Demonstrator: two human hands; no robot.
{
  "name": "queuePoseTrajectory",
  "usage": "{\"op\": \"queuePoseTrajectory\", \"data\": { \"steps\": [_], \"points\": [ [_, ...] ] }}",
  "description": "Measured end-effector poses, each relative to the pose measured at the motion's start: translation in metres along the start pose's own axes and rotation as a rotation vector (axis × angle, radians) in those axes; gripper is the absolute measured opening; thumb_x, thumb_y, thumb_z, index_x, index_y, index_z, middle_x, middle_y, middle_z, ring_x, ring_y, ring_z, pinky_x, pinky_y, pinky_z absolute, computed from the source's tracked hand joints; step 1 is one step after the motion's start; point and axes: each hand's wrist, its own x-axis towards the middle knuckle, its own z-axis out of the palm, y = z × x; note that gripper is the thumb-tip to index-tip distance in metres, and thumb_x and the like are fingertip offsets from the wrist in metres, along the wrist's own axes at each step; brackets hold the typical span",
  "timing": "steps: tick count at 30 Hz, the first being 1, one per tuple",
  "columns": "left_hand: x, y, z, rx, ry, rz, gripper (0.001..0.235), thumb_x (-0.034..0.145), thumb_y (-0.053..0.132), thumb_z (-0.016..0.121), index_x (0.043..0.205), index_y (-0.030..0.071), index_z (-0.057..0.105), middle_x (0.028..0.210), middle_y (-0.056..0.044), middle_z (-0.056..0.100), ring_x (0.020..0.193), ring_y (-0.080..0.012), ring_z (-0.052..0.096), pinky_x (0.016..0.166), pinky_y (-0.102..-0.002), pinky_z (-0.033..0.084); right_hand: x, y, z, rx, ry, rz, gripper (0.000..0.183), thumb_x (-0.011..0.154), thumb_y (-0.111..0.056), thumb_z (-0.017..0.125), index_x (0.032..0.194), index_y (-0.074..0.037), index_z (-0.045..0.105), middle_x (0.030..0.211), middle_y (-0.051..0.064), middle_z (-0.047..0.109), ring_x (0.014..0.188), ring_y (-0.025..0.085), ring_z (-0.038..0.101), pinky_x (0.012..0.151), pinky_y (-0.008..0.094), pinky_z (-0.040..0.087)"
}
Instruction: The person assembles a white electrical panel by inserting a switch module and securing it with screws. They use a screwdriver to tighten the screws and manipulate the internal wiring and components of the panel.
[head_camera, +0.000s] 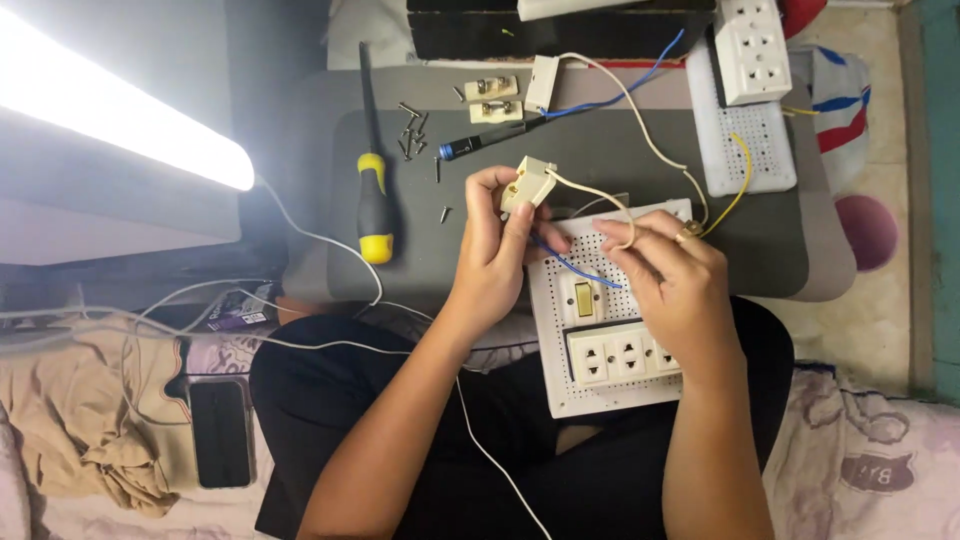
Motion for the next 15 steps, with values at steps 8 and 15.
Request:
{"op": "queuePoseTrajectory", "data": {
  "steps": [8,15],
  "points": [
    [-0.0006,0.0007,0.001,-0.086,-0.001,0.008,0.028,0.104,0.018,0.032,0.126,0.002,0.027,0.089,-0.008,0.048,0.064,-0.0127,0.062,0.071,-0.044,0.066,-0.0022,0.0027,0.0027,-0.042,-0.008,-0.043,0.015,0.095,-0.003,0.064,0.108,-0.004,0.072,0.085,0.005,0.064,0.082,0.03,0.066,0.076,0.039,0.052],
    [-0.0011,0.006,-0.0009,-0.1,-0.024,0.024,0.028,0.104,0.019,0.033,0.126,0.004,0.027,0.09,-0.008,0.047,0.064,-0.0111,0.06,0.071,-0.045,0.066,-0.0036,0.0051,0.0023,-0.042,-0.013,-0.067,0.013,0.095,-0.002,0.063,0.104,-0.003,0.073,0.083,0.006,0.064,0.081,0.029,0.065,0.076,0.039,0.052]
  ]
}}
